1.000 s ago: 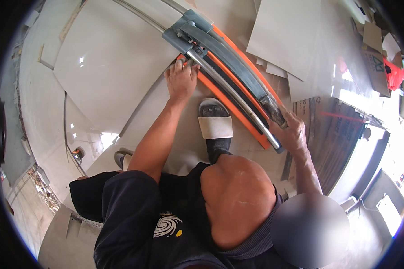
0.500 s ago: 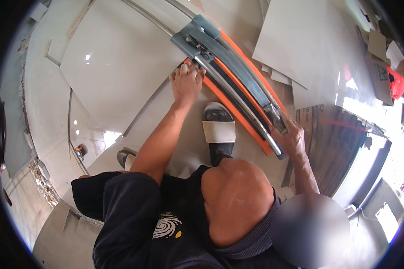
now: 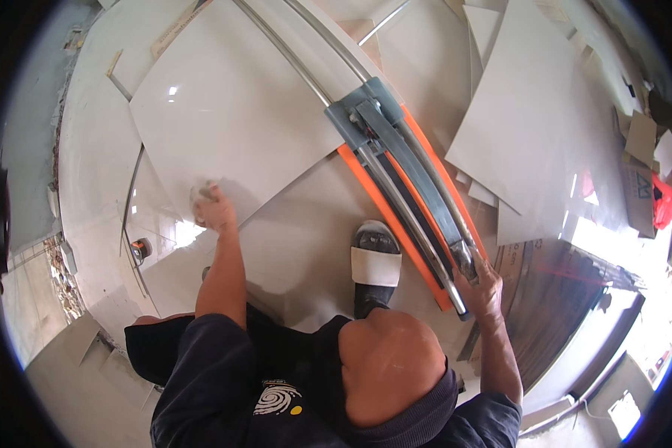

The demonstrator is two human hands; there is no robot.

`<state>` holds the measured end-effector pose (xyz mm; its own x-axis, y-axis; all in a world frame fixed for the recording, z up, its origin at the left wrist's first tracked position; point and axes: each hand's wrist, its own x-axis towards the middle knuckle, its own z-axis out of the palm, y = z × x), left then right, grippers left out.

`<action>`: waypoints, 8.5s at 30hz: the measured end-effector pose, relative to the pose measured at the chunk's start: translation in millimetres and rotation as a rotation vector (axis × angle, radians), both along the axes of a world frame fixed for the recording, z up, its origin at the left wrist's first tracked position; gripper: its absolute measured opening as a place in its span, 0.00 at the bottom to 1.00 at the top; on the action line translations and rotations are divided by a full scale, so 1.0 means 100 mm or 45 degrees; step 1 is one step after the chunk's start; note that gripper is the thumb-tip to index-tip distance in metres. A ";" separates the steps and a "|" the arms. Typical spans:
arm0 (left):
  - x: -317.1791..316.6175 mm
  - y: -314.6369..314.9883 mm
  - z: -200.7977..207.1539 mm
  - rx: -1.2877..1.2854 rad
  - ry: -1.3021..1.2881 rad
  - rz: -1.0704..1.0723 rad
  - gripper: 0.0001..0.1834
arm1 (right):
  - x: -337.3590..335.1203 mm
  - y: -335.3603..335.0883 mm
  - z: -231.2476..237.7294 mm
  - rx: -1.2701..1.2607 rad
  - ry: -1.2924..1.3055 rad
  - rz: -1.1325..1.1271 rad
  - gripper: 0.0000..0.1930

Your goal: The person measures a large ceramic tile with a tape measure, marks it, and uses a manual tile cutter to score and snap the tile into two pieces. The person then measures and cuts a second tile in the same way.

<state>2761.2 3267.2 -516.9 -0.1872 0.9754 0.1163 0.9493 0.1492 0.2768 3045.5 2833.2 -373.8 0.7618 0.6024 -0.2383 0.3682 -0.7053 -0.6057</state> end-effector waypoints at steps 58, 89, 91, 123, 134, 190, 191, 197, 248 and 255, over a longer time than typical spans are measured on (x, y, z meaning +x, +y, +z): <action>-0.68 0.21 0.03 -0.294 0.000 0.332 0.48 | 0.08 0.44 -0.35 0.013 0.007 0.026 0.25; -0.61 0.18 0.07 -0.252 -0.039 0.339 0.48 | 0.51 2.65 -0.39 0.185 -0.070 0.135 0.22; -0.62 0.18 0.04 -0.246 -0.021 0.352 0.47 | 0.54 2.78 -0.38 0.182 -0.104 0.160 0.22; -0.59 0.16 0.06 -0.204 -0.066 0.371 0.45 | 0.98 4.61 -0.21 0.007 -0.195 0.254 0.29; -0.62 0.16 0.01 -0.236 -0.008 0.389 0.46 | 1.01 4.90 -0.06 -0.057 -0.208 0.302 0.32; 2.21 -0.20 0.11 0.053 -0.208 -1.042 0.14 | 0.37 1.74 0.86 0.064 0.137 0.158 0.25; 2.22 -0.17 0.09 0.100 -0.219 -1.027 0.13 | 0.38 1.76 0.80 0.052 0.100 0.171 0.25; 2.25 -0.10 0.09 0.131 -0.183 -1.029 0.14 | 0.38 1.68 0.53 0.071 -0.055 0.272 0.26; -1.03 0.73 0.07 -0.339 -0.408 0.348 0.34 | 1.25 5.79 0.92 0.148 -0.130 0.440 0.16; -1.03 0.71 0.04 -0.236 -0.427 0.321 0.35 | 1.34 5.87 0.68 0.083 -0.189 0.390 0.20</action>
